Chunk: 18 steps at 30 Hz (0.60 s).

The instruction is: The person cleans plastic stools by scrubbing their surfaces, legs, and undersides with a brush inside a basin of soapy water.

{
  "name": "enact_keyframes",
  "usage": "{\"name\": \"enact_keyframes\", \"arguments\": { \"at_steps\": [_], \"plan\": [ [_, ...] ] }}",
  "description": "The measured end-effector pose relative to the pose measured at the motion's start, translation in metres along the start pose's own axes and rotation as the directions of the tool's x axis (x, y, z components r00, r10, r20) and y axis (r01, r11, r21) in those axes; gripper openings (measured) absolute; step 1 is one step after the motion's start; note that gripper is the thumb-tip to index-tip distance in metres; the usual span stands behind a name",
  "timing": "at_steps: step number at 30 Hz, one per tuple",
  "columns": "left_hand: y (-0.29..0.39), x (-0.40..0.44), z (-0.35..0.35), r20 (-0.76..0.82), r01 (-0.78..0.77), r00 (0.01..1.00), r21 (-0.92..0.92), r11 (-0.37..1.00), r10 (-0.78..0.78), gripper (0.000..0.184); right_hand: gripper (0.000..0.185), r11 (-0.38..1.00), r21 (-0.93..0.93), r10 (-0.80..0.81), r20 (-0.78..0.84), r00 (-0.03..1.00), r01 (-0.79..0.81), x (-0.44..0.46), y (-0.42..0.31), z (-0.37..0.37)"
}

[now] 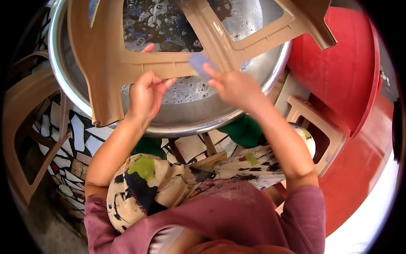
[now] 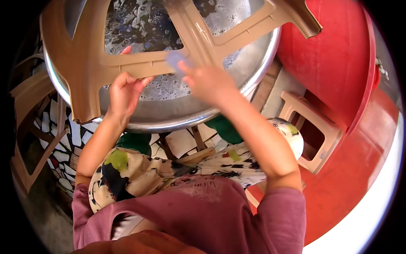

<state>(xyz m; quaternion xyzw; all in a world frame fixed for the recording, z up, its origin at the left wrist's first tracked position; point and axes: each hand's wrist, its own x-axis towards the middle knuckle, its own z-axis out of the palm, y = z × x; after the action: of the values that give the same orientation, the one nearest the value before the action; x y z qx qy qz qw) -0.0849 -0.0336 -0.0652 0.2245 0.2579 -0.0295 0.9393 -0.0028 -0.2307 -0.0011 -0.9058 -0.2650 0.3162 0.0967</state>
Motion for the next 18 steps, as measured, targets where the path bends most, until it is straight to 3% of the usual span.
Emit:
{"name": "enact_keyframes", "arguments": {
  "at_steps": [3, 5, 7, 8, 9, 11, 13, 15, 16, 17, 18],
  "plan": [
    [-0.001, -0.002, -0.009, 0.024, 0.005, 1.0, 0.022, 1.0, -0.006, 0.066, 0.041, 0.991, 0.027, -0.133, 0.126, 0.983, 0.131, 0.003, -0.065, -0.024],
    [0.003, 0.001, -0.009, 0.047, -0.009, 0.999, 0.059, 0.998, 0.007, 0.067, 0.04, 0.991, 0.039, -0.13, 0.135, 0.982, 0.125, 0.009, -0.043, -0.015],
    [0.001, -0.001, -0.005, 0.025, 0.021, 1.0, -0.046, 0.999, -0.02, 0.067, 0.039, 0.998, -0.003, -0.066, -0.004, 0.998, 0.066, 0.006, 0.011, 0.002],
    [0.0, -0.003, -0.003, 0.026, 0.022, 0.999, -0.048, 0.999, -0.021, 0.067, 0.04, 0.991, 0.127, 0.039, 0.087, 0.995, -0.05, 0.004, 0.024, 0.0],
    [-0.001, -0.003, 0.0, 0.032, 0.014, 0.999, -0.024, 1.0, -0.013, 0.068, 0.04, 0.991, 0.123, 0.041, 0.086, 0.996, -0.051, 0.003, 0.015, -0.001],
    [-0.002, -0.002, -0.001, 0.039, 0.016, 0.999, 0.003, 1.0, -0.017, 0.07, 0.041, 0.953, 0.301, -0.047, 0.019, 0.999, 0.039, -0.003, -0.036, -0.003],
    [0.001, 0.0, -0.008, 0.105, -0.009, 0.994, -0.013, 1.0, 0.011, 0.069, 0.043, 0.947, 0.32, -0.019, 0.084, 0.996, -0.009, 0.0, -0.067, -0.014],
    [0.005, -0.001, -0.008, 0.088, -0.032, 0.995, -0.095, 0.995, 0.04, 0.066, 0.044, 0.875, 0.433, 0.157, 0.168, 0.973, -0.216, 0.004, -0.05, -0.006],
    [0.005, 0.0, -0.01, 0.124, 0.01, 0.992, -0.186, 0.983, 0.013, 0.065, 0.045, 0.956, 0.219, 0.177, 0.091, 0.98, -0.193, 0.005, -0.014, 0.0],
    [0.004, 0.0, -0.011, 0.161, 0.057, 0.987, -0.275, 0.96, -0.012, 0.064, 0.045, 0.956, 0.219, 0.178, 0.087, 0.98, -0.194, 0.005, 0.014, 0.002],
    [0.001, 0.0, -0.01, 0.135, 0.041, 0.991, -0.253, 0.967, -0.007, 0.058, 0.046, 0.927, 0.209, 0.301, 0.075, 0.951, -0.311, 0.007, 0.024, -0.003]
  ]
}}
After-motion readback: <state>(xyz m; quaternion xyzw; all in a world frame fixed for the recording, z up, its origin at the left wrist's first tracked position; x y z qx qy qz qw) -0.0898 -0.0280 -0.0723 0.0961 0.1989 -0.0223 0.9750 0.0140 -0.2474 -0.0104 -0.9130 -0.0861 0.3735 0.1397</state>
